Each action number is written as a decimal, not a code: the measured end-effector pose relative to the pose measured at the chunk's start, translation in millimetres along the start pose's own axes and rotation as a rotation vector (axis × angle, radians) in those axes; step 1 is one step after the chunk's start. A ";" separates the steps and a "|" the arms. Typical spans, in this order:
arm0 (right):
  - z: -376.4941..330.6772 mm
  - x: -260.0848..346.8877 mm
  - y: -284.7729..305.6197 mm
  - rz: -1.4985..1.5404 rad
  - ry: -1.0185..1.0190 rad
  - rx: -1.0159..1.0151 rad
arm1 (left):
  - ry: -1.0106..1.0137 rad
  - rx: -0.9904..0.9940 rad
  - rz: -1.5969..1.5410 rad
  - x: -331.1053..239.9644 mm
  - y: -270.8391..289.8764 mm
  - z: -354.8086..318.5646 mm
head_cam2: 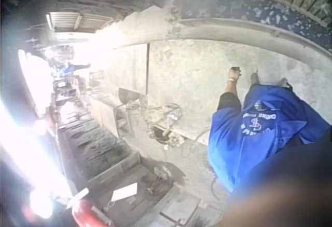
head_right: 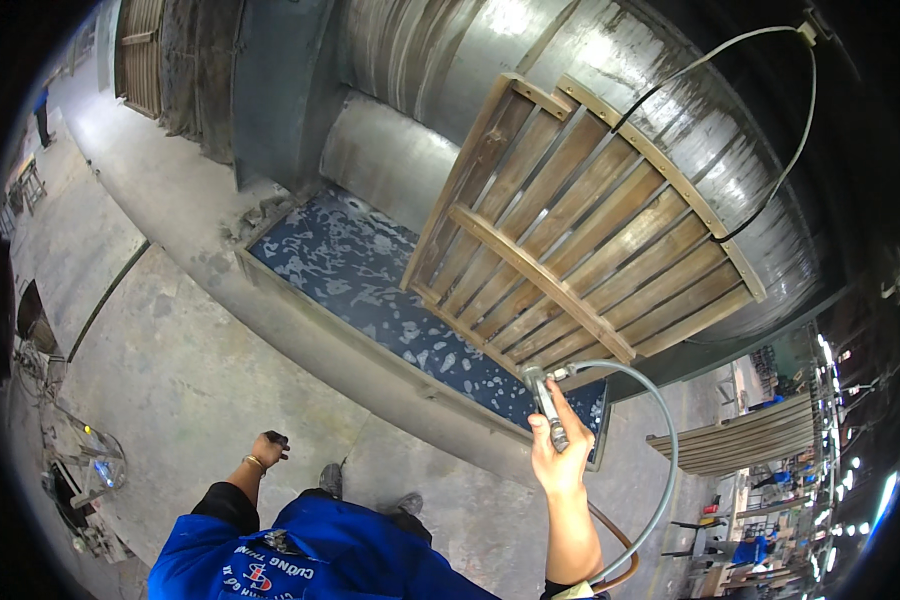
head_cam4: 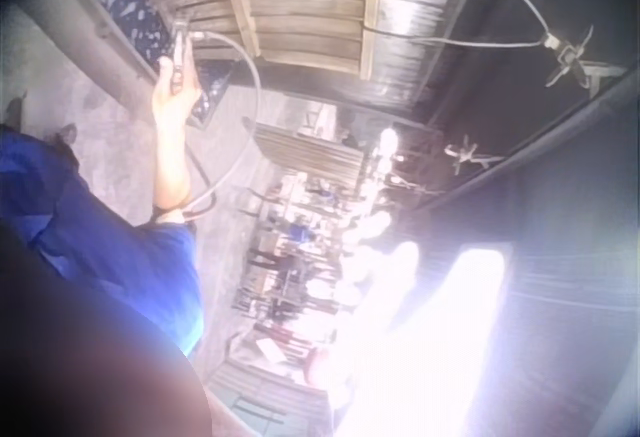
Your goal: The person spray paints a wooden slatted panel using a handheld spray gun. They repeatedly lift, rotate, and reposition the panel to coat all sides and edges evenly. The panel is handled one at a time and moved around a spray booth area.
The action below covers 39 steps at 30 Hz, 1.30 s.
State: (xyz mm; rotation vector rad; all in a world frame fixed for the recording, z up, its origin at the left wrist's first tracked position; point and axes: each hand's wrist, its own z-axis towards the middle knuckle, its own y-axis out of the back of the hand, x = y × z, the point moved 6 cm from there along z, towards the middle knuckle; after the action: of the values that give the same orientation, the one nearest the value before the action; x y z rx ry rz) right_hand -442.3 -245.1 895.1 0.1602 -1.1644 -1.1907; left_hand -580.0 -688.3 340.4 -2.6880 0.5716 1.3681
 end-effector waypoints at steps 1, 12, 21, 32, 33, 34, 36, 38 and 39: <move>-1.5 -2.4 -1.5 -0.007 -0.024 0.041 | 0.056 0.000 0.061 12.0 4.0 -1.8; -32.8 -23.6 16.9 0.009 -0.110 0.029 | 0.484 0.196 0.572 151.9 36.3 -58.5; -46.1 -36.9 19.5 -0.170 -0.101 0.193 | 0.399 0.126 0.439 78.7 -3.4 -47.1; -58.3 -55.5 74.8 -0.068 -0.005 0.026 | 0.188 0.040 0.267 14.5 -63.5 -42.8; -63.3 -61.0 72.4 -0.082 -0.064 0.090 | 0.198 0.041 0.307 13.5 -66.6 -44.8; -67.9 -65.0 70.9 -0.109 -0.086 0.151 | 0.188 0.055 0.317 11.7 -69.3 -43.6; -75.8 -77.8 74.1 -0.067 -0.208 0.189 | 0.236 0.069 0.360 21.2 -68.2 -44.3; -81.3 -80.8 89.5 0.020 -0.169 0.116 | 0.051 0.232 0.784 25.4 -70.2 -37.6; -84.3 -84.2 97.5 0.110 -0.209 0.057 | -0.161 0.383 1.148 26.4 -70.3 -34.7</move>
State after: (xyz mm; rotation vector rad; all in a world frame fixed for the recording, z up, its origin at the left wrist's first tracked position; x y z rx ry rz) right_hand -308.0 -175.2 867.2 0.0147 -1.3733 -1.0964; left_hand -514.2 -638.7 333.1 -1.8578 2.2612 1.3445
